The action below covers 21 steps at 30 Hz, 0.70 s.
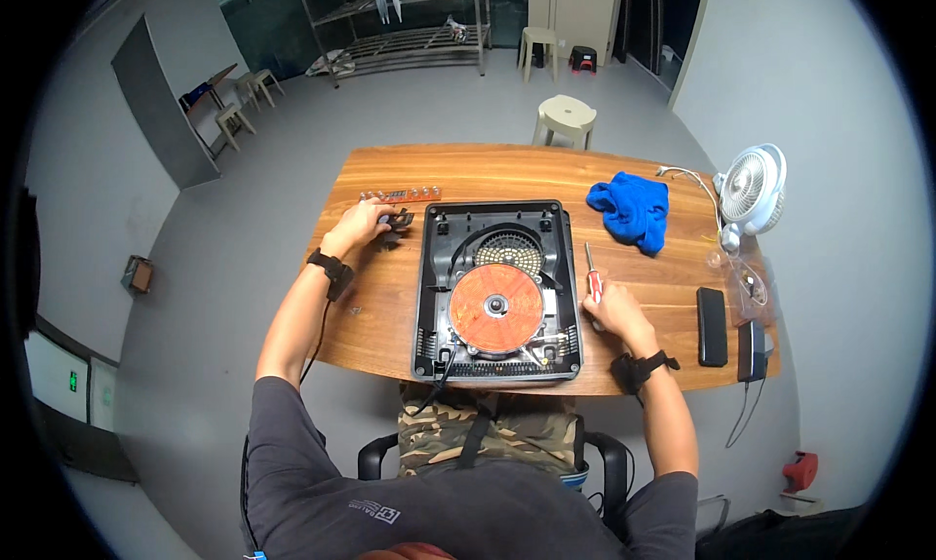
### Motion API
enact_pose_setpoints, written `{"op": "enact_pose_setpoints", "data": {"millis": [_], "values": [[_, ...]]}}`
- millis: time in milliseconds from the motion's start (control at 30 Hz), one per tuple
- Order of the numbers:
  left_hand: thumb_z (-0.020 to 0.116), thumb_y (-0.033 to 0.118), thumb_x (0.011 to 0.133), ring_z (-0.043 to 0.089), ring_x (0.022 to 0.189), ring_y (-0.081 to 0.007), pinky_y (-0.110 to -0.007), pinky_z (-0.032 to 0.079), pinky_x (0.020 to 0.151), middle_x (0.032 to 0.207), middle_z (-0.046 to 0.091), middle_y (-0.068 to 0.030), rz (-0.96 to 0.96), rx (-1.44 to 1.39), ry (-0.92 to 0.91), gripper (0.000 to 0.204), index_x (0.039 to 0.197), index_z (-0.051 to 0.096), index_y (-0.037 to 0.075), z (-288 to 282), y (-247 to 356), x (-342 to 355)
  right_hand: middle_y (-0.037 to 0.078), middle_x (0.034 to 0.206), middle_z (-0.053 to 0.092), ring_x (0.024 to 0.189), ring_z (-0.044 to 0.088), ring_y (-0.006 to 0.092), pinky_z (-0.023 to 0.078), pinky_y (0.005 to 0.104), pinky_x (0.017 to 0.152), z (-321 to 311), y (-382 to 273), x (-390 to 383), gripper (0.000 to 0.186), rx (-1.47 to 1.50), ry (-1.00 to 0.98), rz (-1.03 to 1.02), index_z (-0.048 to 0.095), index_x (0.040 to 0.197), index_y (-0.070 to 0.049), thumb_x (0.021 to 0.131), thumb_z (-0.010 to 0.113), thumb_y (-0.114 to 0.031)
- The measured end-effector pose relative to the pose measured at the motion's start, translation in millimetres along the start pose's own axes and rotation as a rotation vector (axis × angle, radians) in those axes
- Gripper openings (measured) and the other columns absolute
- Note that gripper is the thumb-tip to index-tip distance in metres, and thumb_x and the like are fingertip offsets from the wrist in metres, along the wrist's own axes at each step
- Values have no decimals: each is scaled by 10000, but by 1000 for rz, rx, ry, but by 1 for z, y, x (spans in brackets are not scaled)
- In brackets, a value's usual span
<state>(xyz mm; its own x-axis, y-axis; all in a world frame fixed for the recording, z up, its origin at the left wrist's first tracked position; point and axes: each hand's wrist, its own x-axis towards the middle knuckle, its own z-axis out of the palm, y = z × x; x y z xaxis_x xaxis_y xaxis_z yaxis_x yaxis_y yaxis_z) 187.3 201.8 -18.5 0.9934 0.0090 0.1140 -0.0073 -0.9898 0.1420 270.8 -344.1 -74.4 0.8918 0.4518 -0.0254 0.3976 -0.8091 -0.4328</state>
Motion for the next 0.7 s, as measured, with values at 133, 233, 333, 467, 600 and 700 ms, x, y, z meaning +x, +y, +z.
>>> {"op": "enact_pose_setpoints", "data": {"millis": [133,233,333,467,600,700], "values": [[767,181,883,676,1065,-343,-424,535,945,1186,710,-182,60,-158,-1,415,1286,700,114,-29,3,-2,341,958,685,944,661,513,529,550,854,-11,-14,-3,441,29,-18,11,652,981,77,865,632,-347],[747,174,917,711,920,-231,-371,557,821,1171,732,-158,-9,-375,-26,413,1313,676,83,-54,15,-4,349,988,681,995,653,509,516,545,893,-18,-21,-6,460,11,-59,45,647,1025,88,884,602,-347],[723,178,938,622,810,-141,-310,529,782,1033,729,-80,-52,-440,-22,416,1330,663,53,-87,33,-13,350,998,681,1006,651,509,517,541,904,-16,-22,-8,464,30,-19,33,647,1038,90,882,605,-345],[700,183,956,561,775,-107,-286,507,776,907,690,-11,-79,-565,14,411,1334,657,28,-113,49,-24,346,1002,686,970,662,511,530,552,880,-3,-1,-1,473,4,5,15,656,1011,88,871,635,-363],[679,158,986,631,859,-82,-279,530,816,976,733,-37,25,-813,23,432,1392,615,24,-118,44,-27,353,1001,682,972,662,511,531,551,883,-2,-2,2,495,3,-4,-10,652,1032,94,874,636,-375],[681,150,983,629,854,-81,-276,529,807,970,728,-27,27,-833,82,434,1394,614,28,-112,41,-28,353,1003,682,974,661,513,531,550,883,-5,-6,1,503,5,-17,11,651,1040,94,873,637,-380]]}}
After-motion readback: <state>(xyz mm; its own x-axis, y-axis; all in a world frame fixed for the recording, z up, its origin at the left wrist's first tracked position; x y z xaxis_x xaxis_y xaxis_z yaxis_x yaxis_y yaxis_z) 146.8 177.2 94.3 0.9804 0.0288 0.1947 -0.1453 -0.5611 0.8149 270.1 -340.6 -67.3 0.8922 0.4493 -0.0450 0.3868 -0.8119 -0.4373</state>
